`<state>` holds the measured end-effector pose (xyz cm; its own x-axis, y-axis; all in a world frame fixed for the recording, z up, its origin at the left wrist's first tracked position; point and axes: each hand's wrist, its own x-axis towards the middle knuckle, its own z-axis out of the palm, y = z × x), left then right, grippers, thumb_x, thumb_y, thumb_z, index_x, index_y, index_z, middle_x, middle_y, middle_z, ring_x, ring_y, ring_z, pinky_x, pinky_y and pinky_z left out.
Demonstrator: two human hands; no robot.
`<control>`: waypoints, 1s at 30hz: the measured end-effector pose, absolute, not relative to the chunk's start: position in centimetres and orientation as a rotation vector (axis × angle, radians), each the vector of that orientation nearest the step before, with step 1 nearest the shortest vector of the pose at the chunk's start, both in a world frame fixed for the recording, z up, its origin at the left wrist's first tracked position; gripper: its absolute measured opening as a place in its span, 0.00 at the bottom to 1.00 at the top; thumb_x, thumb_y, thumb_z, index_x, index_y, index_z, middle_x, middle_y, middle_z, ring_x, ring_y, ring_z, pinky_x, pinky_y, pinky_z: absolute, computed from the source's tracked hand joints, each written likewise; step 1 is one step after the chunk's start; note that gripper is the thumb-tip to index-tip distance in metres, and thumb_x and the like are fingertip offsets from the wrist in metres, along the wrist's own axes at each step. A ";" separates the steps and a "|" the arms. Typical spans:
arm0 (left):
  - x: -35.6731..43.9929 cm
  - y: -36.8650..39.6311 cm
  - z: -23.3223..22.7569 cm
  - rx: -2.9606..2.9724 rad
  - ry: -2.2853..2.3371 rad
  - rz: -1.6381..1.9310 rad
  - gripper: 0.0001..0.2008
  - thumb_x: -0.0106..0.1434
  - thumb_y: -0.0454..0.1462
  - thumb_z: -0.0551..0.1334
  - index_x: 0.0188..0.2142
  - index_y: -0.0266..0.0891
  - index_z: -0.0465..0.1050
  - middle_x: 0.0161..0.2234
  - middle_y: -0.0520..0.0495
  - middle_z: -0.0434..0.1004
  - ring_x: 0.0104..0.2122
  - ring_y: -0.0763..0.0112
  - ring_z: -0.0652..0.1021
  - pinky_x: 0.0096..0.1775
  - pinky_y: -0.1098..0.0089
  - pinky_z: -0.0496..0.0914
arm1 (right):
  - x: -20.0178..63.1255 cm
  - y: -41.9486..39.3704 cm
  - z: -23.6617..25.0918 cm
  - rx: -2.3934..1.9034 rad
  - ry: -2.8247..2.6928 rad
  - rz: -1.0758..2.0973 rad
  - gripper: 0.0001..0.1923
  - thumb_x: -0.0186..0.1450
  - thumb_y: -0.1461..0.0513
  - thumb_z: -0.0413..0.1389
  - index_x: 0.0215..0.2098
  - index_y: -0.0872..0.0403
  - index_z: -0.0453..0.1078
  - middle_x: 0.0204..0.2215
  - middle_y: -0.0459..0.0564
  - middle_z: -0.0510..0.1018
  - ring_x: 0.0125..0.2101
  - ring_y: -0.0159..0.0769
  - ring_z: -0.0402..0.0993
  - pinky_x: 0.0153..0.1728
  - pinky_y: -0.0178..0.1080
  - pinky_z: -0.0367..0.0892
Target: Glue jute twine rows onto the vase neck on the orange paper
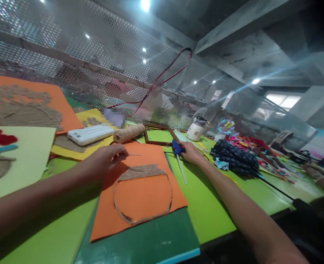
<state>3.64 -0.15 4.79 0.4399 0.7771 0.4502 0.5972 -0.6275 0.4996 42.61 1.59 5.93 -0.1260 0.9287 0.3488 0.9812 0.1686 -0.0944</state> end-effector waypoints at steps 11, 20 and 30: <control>3.9 -1.1 4.4 2.504 1.004 1.091 0.11 0.69 0.38 0.57 0.34 0.39 0.77 0.30 0.46 0.80 0.30 0.66 0.77 0.33 0.68 0.70 | 30.7 -3.3 9.5 -1.018 -2.507 -0.045 0.09 0.72 0.60 0.62 0.47 0.57 0.77 0.44 0.57 0.81 0.47 0.43 0.74 0.52 0.45 0.69; 4.1 -0.6 4.8 2.492 0.953 1.241 0.08 0.69 0.37 0.63 0.38 0.42 0.83 0.38 0.44 0.79 0.40 0.64 0.78 0.44 0.65 0.73 | 23.9 -3.5 10.0 -1.277 -2.532 0.173 0.15 0.77 0.62 0.54 0.37 0.60 0.79 0.32 0.58 0.82 0.33 0.40 0.74 0.36 0.39 0.59; 4.1 1.7 9.1 2.475 1.244 0.948 0.09 0.67 0.37 0.64 0.43 0.41 0.83 0.45 0.45 0.84 0.43 0.63 0.82 0.47 0.65 0.77 | 25.4 -3.2 10.3 -1.326 -2.152 0.723 0.17 0.72 0.63 0.58 0.24 0.56 0.74 0.13 0.42 0.72 0.16 0.29 0.62 0.25 0.33 0.58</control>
<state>4.10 1.68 9.06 0.4356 0.7791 0.4508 0.6417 -0.6200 0.4515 25.36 -3.18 10.27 -0.3954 0.9074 0.1421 0.6376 0.3826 -0.6687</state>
